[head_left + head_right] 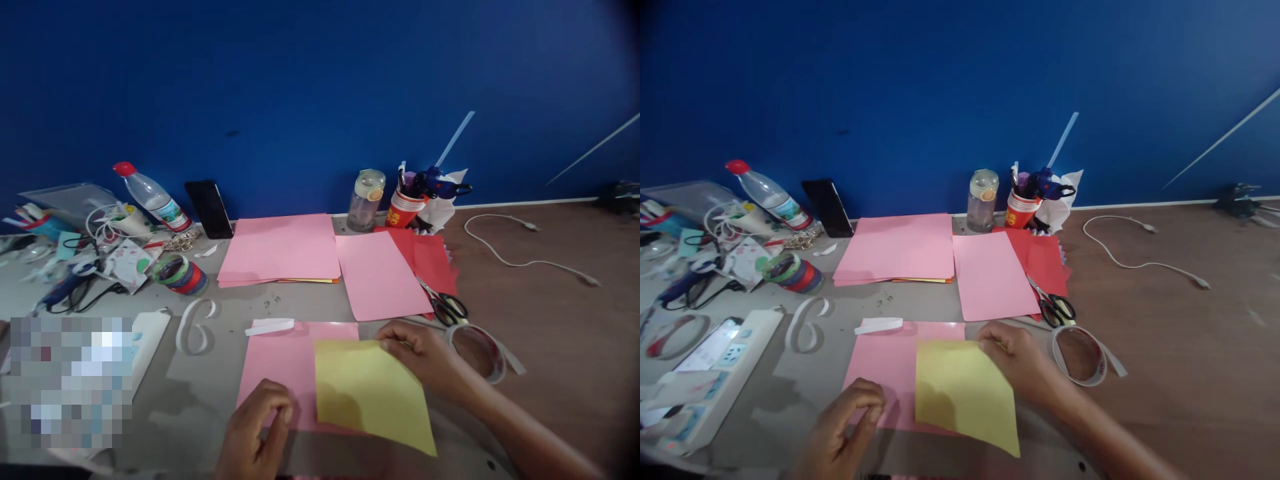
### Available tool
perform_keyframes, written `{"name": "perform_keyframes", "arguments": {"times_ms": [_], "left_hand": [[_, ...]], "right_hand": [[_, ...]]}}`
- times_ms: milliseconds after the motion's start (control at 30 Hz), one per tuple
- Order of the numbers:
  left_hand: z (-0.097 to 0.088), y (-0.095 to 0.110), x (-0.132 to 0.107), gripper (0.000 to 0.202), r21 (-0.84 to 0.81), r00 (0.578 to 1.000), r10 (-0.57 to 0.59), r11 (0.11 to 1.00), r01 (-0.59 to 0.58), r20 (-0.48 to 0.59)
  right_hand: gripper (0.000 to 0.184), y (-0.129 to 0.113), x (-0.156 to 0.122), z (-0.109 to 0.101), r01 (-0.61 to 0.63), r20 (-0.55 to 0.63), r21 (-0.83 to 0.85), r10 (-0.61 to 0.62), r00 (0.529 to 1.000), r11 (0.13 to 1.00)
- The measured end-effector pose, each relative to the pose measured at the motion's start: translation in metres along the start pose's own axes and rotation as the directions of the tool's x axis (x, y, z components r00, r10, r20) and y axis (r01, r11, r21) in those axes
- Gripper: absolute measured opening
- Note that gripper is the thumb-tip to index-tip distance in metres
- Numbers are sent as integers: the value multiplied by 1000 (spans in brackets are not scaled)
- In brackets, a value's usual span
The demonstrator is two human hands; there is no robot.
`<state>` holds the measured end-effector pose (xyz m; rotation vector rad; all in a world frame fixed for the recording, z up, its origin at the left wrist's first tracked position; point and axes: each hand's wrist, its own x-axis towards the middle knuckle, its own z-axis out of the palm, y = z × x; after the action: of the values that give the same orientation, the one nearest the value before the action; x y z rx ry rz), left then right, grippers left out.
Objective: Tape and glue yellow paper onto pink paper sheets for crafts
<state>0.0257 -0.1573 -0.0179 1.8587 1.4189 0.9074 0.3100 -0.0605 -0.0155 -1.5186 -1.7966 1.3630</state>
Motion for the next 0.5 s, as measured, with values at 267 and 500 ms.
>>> {"name": "perform_keyframes", "arguments": {"times_ms": [267,500], "left_hand": [[16,-3,23,28,-271,958,-288,922,277,-1],[23,-10,48,29,-224,930,-354,903,368,99]], "right_hand": [[19,-7,6,5,-36,55,65,33,998,997],[23,0,11,22,-79,9,94,78,997,992]]}}
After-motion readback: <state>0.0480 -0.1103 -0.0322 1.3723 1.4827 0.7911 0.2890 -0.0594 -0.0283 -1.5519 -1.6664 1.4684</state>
